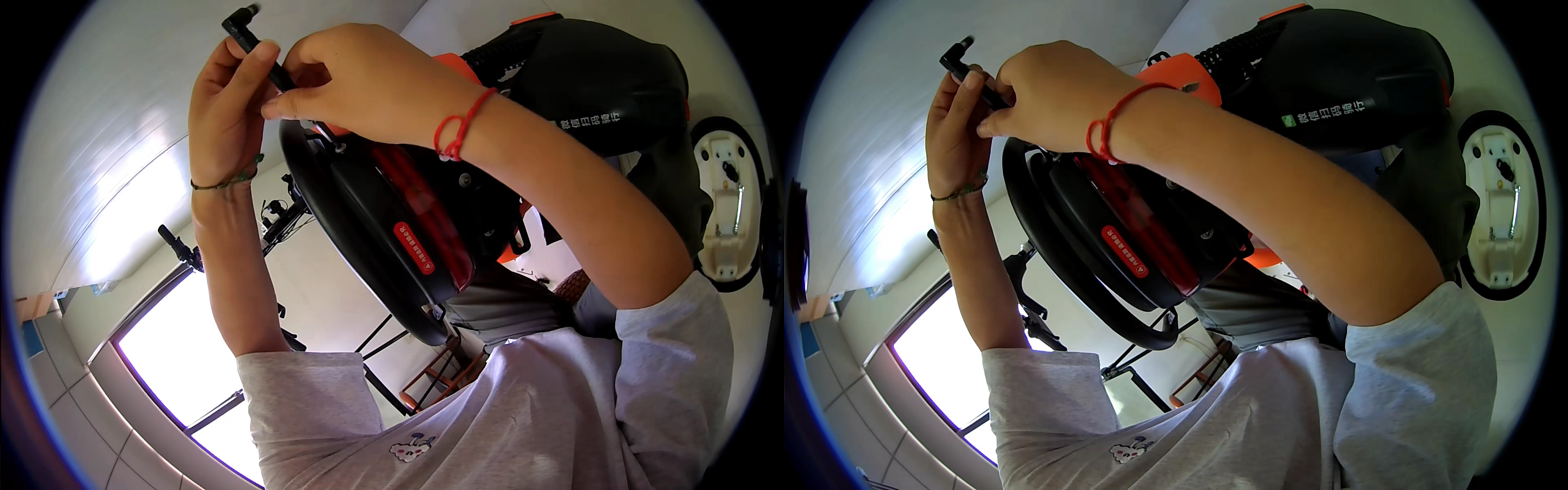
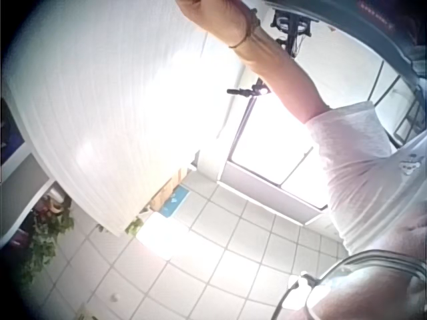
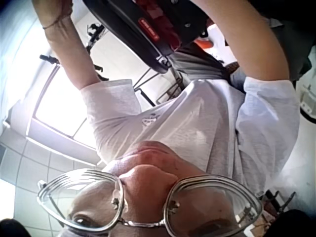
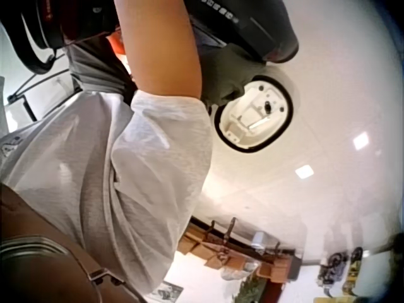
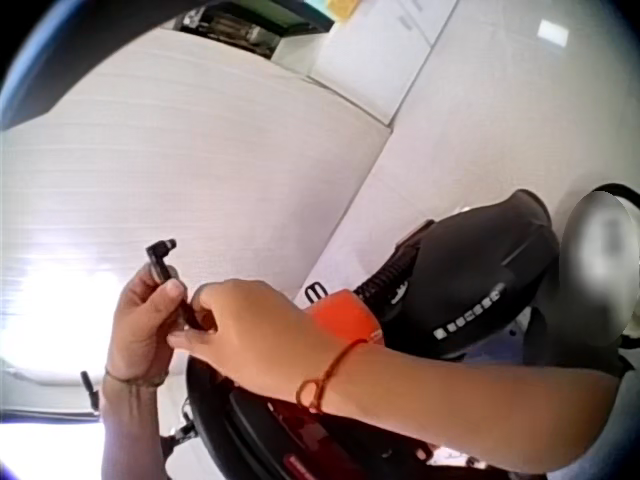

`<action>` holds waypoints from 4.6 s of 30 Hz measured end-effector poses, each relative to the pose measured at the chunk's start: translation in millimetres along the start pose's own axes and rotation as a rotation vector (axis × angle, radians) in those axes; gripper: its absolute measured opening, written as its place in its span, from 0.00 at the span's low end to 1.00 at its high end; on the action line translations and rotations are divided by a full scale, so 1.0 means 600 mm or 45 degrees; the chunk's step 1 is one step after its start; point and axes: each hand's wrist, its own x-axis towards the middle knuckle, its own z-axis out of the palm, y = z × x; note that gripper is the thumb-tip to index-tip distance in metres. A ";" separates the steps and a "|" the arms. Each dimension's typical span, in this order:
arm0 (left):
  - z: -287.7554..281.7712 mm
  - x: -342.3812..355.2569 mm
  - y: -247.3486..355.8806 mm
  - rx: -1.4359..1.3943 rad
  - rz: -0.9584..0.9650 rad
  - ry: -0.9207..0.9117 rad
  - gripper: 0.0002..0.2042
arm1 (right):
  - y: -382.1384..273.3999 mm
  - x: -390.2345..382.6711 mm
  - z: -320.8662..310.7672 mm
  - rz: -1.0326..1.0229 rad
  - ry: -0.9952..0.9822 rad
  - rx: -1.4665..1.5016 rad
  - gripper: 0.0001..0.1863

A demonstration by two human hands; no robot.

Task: The person uses a tool to remove a screw from the rear plastic panel of a motorcycle while it sits on the floor.

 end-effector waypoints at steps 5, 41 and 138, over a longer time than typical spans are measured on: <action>-0.004 0.004 -0.003 -0.065 -0.019 -0.111 0.12 | 0.006 0.004 0.003 -0.125 0.163 -0.066 0.16; 0.018 -0.037 0.061 1.013 -0.035 -0.413 0.09 | -0.008 -0.008 -0.034 0.037 0.070 -0.104 0.12; 0.115 -0.002 0.096 1.925 -0.296 -0.984 0.08 | 0.019 -0.069 -0.112 0.293 0.435 0.263 0.09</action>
